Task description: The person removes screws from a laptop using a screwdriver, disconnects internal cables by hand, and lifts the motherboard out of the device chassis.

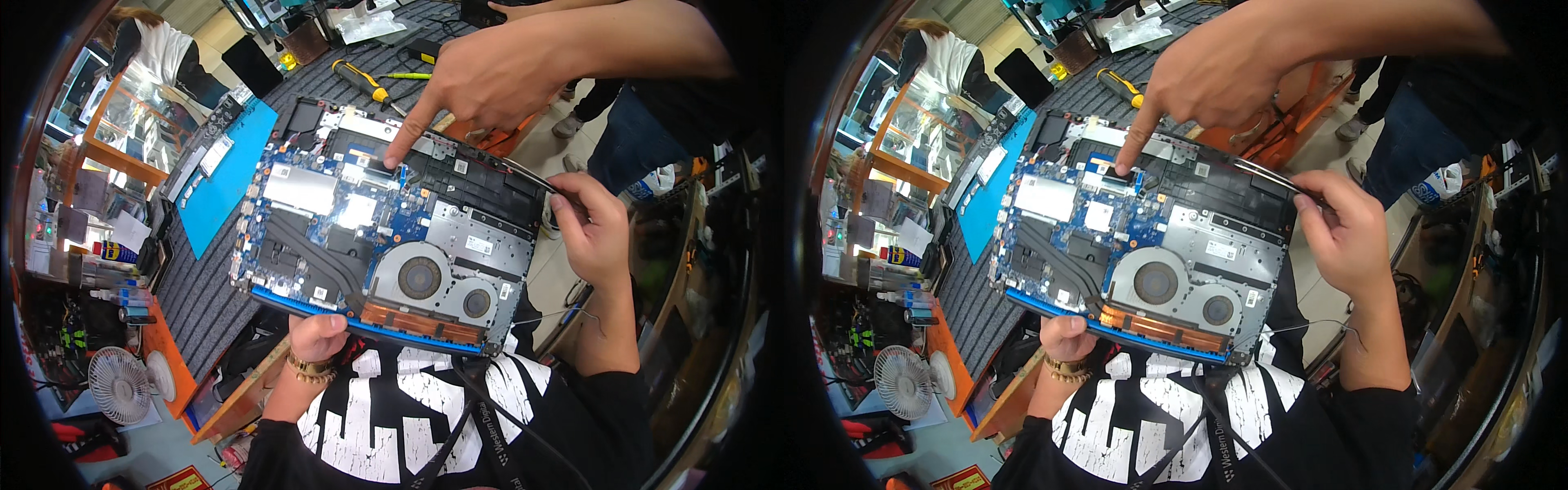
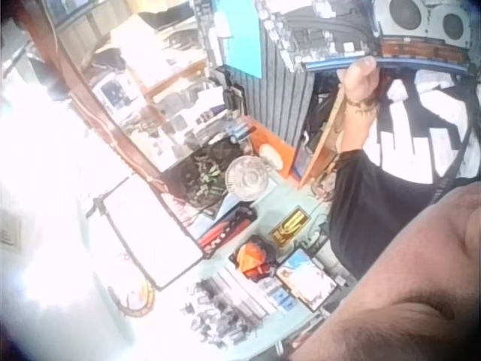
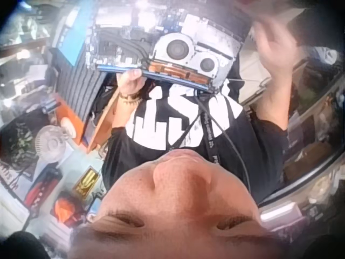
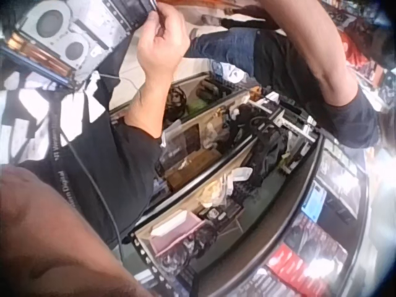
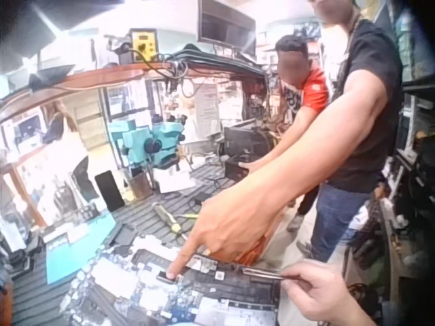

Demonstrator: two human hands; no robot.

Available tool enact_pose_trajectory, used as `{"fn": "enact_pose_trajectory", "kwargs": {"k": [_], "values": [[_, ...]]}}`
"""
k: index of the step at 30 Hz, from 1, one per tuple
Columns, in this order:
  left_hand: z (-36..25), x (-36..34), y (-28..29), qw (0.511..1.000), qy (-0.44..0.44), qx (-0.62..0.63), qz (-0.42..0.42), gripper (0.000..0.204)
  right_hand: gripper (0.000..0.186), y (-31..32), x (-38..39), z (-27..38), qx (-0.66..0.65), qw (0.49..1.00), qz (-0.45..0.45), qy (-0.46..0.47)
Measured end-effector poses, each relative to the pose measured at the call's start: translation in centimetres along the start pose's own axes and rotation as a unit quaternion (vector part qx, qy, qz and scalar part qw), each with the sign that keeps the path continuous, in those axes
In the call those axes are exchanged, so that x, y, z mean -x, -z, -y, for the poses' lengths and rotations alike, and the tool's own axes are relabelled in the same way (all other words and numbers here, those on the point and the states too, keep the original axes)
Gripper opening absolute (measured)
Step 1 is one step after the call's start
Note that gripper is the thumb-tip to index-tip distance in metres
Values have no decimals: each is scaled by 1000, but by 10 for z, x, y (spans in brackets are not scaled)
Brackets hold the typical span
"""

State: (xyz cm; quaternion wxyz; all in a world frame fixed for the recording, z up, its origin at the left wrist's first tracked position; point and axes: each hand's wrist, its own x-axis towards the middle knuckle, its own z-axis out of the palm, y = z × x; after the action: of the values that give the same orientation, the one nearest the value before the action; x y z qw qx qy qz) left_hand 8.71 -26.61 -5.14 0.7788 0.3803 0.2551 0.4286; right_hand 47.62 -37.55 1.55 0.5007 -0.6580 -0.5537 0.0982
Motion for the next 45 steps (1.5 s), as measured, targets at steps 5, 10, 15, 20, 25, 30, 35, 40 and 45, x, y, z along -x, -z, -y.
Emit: {"fn": "enact_pose_trajectory", "kwargs": {"k": [5, 10, 15, 20, 25, 30, 35, 40, 45], "values": [[4, -16, -14, 997, 40, 47, 56, 74, 16, -4, -7, 7, 93, 993, 64, 19], [10, -21, -30, 989, 94, 77, 84, 69, 14, -4, -11, 1, 110, 993, 47, 1], [18, -24, -40, 985, 120, 62, 104, 71, 14, -11, -3, -10, 150, 985, 79, -19], [27, -28, -42, 979, 139, 84, 124, 68, 14, -1, 20, -18, 152, 987, 22, -40], [30, -34, -39, 973, 169, 74, 140, 66, 12, 1, 32, -26, 139, 989, -38, -20], [32, -35, -49, 969, 191, 78, 135, 64, 12, 8, 33, -31, 170, 985, -29, 7], [34, -34, -57, 966, 204, 101, 124, 52, 13, 12, 33, -36, 203, 978, 29, -39], [38, -39, -56, 968, 192, 67, 146, 61, 11, 13, 40, -42, 119, 990, -71, -38], [34, -36, -66, 971, 189, 71, 124, 58, 13, 35, 45, -53, 28, 984, -162, -75]]}}
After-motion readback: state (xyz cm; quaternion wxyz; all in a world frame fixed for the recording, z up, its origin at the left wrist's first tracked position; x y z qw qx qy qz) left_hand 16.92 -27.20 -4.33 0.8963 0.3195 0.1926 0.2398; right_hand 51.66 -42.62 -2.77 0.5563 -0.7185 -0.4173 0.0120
